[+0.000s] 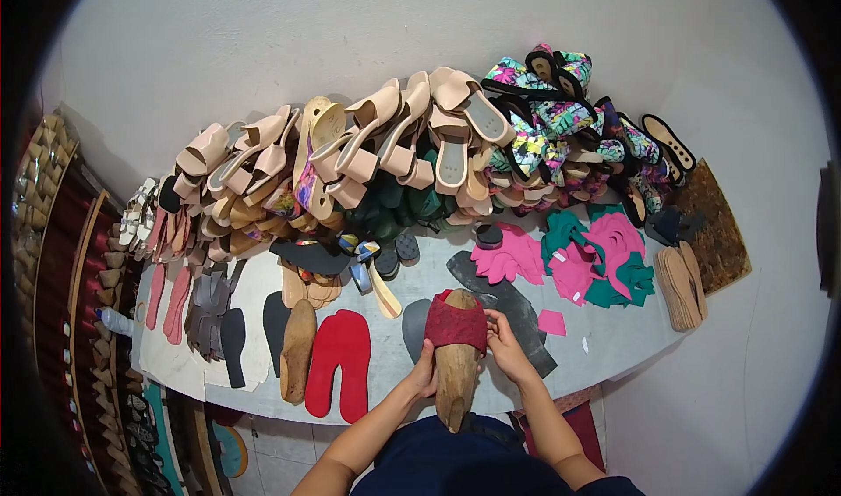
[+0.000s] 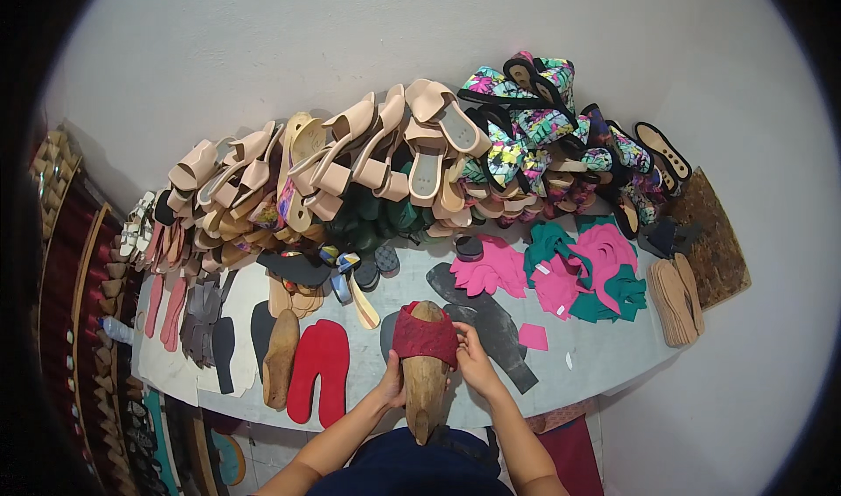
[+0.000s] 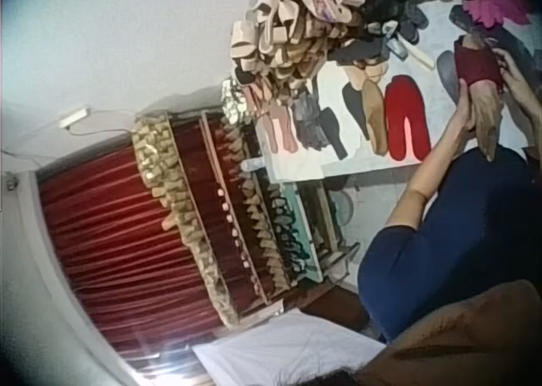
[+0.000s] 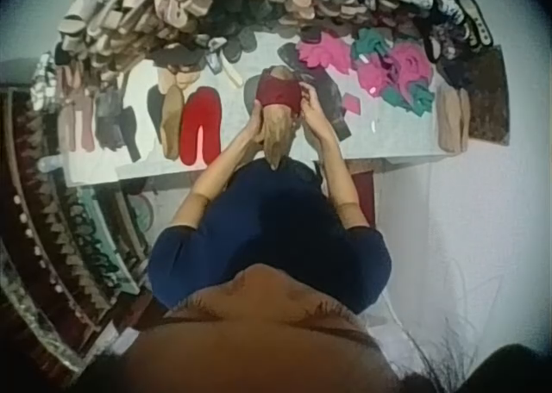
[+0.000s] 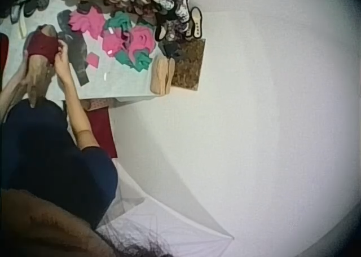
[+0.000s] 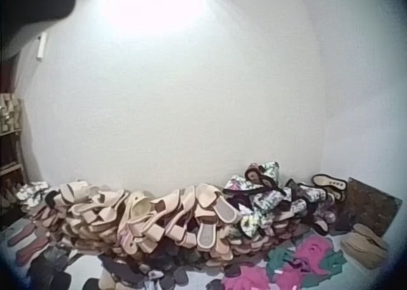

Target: Manually assembling shoe components and organizing finished sandals on a display rack.

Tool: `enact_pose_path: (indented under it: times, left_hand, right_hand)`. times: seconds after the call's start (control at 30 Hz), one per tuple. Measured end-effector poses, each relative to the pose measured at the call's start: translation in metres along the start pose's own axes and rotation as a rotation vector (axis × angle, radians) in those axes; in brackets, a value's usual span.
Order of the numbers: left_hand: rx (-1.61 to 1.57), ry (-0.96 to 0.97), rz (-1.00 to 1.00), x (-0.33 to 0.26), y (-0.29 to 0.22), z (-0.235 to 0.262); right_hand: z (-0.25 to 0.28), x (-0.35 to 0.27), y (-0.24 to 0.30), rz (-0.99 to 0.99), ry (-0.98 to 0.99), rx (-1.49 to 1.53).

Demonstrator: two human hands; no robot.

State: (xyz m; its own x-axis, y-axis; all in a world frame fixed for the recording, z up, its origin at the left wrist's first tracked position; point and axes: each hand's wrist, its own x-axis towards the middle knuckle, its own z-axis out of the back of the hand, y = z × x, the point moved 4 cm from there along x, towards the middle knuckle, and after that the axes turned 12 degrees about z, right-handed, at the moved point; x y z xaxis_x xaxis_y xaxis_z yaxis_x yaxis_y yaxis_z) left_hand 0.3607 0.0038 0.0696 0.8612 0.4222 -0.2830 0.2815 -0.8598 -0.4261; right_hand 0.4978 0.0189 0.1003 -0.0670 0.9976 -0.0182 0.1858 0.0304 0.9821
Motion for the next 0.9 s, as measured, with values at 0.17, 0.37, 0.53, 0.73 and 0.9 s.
enact_pose_path:
  times: [0.17,0.37,0.53,0.73,0.9]
  left_hand:
    - [0.022,-0.015,-0.016,0.000,-0.003,-0.004]
    - [0.013,-0.164,0.046,0.001,0.004,0.005]
    - [0.025,-0.311,0.014,-0.003,0.002,-0.002]
    - [0.002,-0.374,-0.040,-0.006,0.010,0.000]
    - [-0.022,-0.422,-0.047,-0.007,0.009,0.000]
  right_hand:
    - [-0.003,0.000,0.010,0.115,0.020,-0.191]
    - [0.001,0.004,-0.004,0.082,-0.018,-0.033]
    - [-0.008,0.003,0.000,-0.004,-0.048,0.065]
    - [-0.031,-0.002,-0.001,0.120,-0.120,-0.184]
    - [-0.032,-0.008,-0.004,0.156,-0.116,-0.267]
